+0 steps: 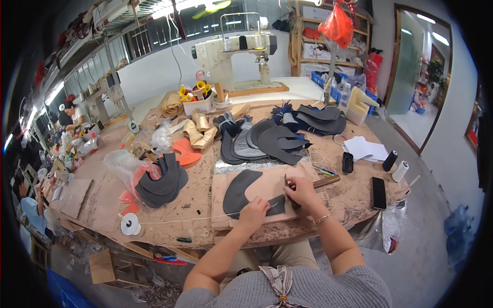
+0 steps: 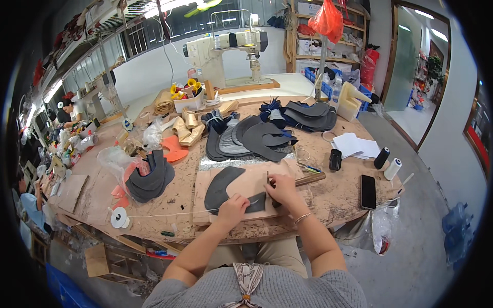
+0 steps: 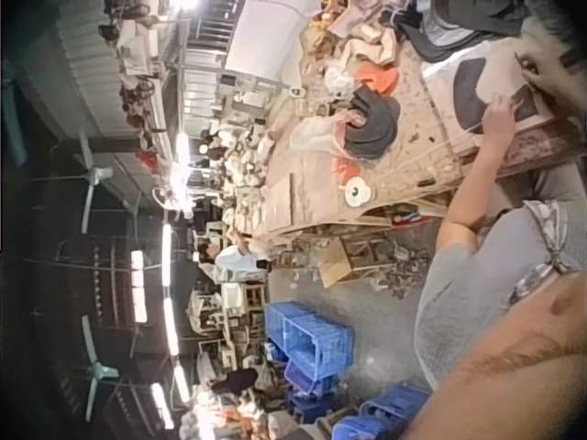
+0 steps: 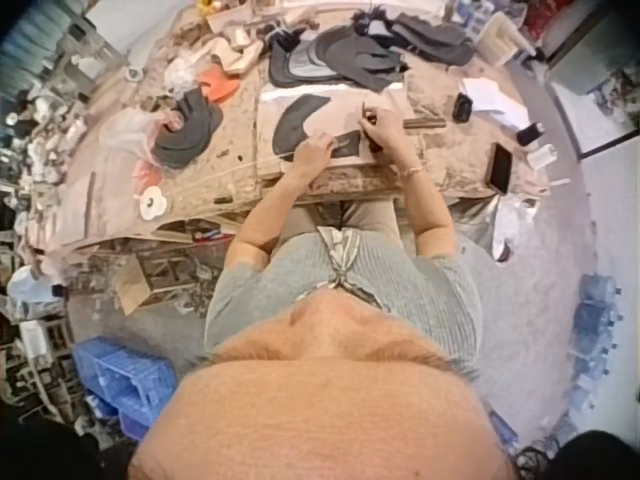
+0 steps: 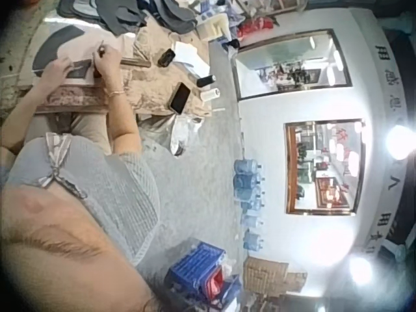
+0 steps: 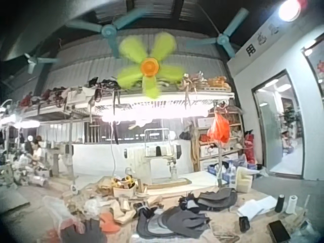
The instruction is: The person uses a handheld stapler to attach a thin strip of material to the edge of a curved black fabric piece. They repeatedly position the strip, press the stapler to secure it, and move along the edge of the fabric. The person works at a cluttered table with various sewing supplies and other fabric pieces visible.
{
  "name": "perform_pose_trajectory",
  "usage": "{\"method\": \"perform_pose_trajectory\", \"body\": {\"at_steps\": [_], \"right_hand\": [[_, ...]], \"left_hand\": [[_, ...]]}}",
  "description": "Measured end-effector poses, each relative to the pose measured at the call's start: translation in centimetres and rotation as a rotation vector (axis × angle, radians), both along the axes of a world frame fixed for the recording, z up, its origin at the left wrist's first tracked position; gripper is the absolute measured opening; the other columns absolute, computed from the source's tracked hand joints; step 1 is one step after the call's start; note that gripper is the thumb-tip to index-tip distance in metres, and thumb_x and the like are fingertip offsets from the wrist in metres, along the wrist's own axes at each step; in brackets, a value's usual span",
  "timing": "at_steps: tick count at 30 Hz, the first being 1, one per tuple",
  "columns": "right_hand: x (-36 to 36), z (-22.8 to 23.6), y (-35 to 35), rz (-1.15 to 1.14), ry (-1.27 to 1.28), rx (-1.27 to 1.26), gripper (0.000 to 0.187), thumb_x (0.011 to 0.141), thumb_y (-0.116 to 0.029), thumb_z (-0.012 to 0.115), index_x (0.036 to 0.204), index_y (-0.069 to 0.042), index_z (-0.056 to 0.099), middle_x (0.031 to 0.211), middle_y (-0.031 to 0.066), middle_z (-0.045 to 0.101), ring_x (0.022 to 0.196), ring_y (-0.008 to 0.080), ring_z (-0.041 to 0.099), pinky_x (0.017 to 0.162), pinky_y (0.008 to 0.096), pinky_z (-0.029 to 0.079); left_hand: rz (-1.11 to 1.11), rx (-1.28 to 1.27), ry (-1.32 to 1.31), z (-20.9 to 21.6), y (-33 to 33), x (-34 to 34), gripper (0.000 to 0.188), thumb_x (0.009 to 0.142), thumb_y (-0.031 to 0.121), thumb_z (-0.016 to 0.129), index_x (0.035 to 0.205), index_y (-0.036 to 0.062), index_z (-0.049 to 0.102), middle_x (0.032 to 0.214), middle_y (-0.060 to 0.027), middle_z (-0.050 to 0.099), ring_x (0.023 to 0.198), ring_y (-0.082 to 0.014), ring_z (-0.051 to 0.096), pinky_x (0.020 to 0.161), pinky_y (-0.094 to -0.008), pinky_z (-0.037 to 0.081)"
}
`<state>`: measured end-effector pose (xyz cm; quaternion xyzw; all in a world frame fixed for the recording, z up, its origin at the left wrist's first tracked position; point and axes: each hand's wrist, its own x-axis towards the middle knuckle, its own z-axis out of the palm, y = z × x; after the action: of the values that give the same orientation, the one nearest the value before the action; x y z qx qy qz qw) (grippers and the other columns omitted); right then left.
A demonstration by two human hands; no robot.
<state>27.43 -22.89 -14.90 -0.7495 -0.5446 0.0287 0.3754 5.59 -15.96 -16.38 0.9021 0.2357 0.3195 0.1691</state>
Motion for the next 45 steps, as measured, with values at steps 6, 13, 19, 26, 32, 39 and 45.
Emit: {"method": "perform_pose_trajectory", "body": {"at_steps": [6,13,19,26,32,39,45], "right_hand": [[-1.5,0.7,-1.4,0.061,0.058,0.012,0.048,0.074,-0.026,0.078,0.116,-0.006,0.068,0.08,0.0048,0.069,0.08,0.0246,0.066,0.085,0.0403,0.046],[-3.2,0.1,-2.6,-0.111,-0.171,0.423,0.073,0.071,-0.02,0.079,0.135,-0.003,0.049,0.086,0.0064,0.06,0.078,0.0228,0.057,0.08,0.0382,0.04],[-4.3,-0.7,-5.1,-0.151,0.029,0.67,0.082,0.075,-0.024,0.081,0.141,0.006,0.042,0.084,0.0058,0.06,0.075,0.0218,0.056,0.08,0.0369,0.04],[-3.8,1.8,-4.4,-0.098,-0.01,0.355,0.023,0.083,-0.022,0.072,0.101,-0.008,0.067,0.057,0.0014,0.053,0.062,0.0239,0.056,0.078,0.0371,0.041],[-4.0,4.1,-2.2,-0.066,-0.097,0.529,0.015,0.081,-0.017,0.073,0.093,-0.011,0.065,0.057,0.0004,0.054,0.059,0.0238,0.055,0.076,0.0367,0.04],[-5.3,3.0,0.1,0.022,-0.255,0.532,0.014,0.079,-0.014,0.073,0.089,-0.011,0.064,0.064,0.0012,0.059,0.062,0.0228,0.059,0.077,0.0378,0.041],[-5.5,2.5,0.7,0.028,-0.348,0.429,0.014,0.078,-0.015,0.072,0.087,-0.01,0.061,0.067,0.0022,0.061,0.066,0.0223,0.061,0.079,0.0388,0.042]], "left_hand": [[-0.181,-0.237,-0.063,1.0,1.6,-3.8,0.007,0.082,0.012,0.075,0.085,0.0065,0.072,0.084,-0.0088,0.066,0.071,-0.0225,0.067,0.063,-0.0361,0.054],[-0.037,-0.124,-0.021,4.4,-1.3,1.0,0.009,0.082,0.016,0.074,0.083,0.0072,0.072,0.08,-0.0064,0.068,0.07,-0.0236,0.068,0.063,-0.0343,0.054],[-0.007,-0.284,0.091,2.0,-0.8,1.7,0.01,0.083,0.022,0.07,0.086,0.0132,0.073,0.083,-0.0093,0.071,0.076,-0.0285,0.07,0.068,-0.0409,0.055],[0.025,-0.259,0.131,2.2,-0.9,1.5,0.013,0.082,0.024,0.071,0.09,0.0138,0.074,0.079,-0.0102,0.072,0.075,-0.0262,0.072,0.067,-0.0373,0.056],[0.049,-0.284,0.141,1.8,-0.7,1.5,0.014,0.082,0.024,0.068,0.09,0.015,0.073,0.08,-0.0117,0.072,0.076,-0.0306,0.07,0.069,-0.0417,0.056],[0.083,-0.257,0.185,1.9,-0.7,1.7,0.016,0.082,0.025,0.07,0.091,0.0124,0.073,0.079,-0.0111,0.071,0.074,-0.0284,0.071,0.068,-0.0388,0.056],[-0.122,-0.153,0.015,1.5,0.4,-0.7,0.009,0.084,0.012,0.068,0.091,0.0114,0.074,0.08,-0.0072,0.067,0.073,-0.0273,0.067,0.065,-0.037,0.054]]}}
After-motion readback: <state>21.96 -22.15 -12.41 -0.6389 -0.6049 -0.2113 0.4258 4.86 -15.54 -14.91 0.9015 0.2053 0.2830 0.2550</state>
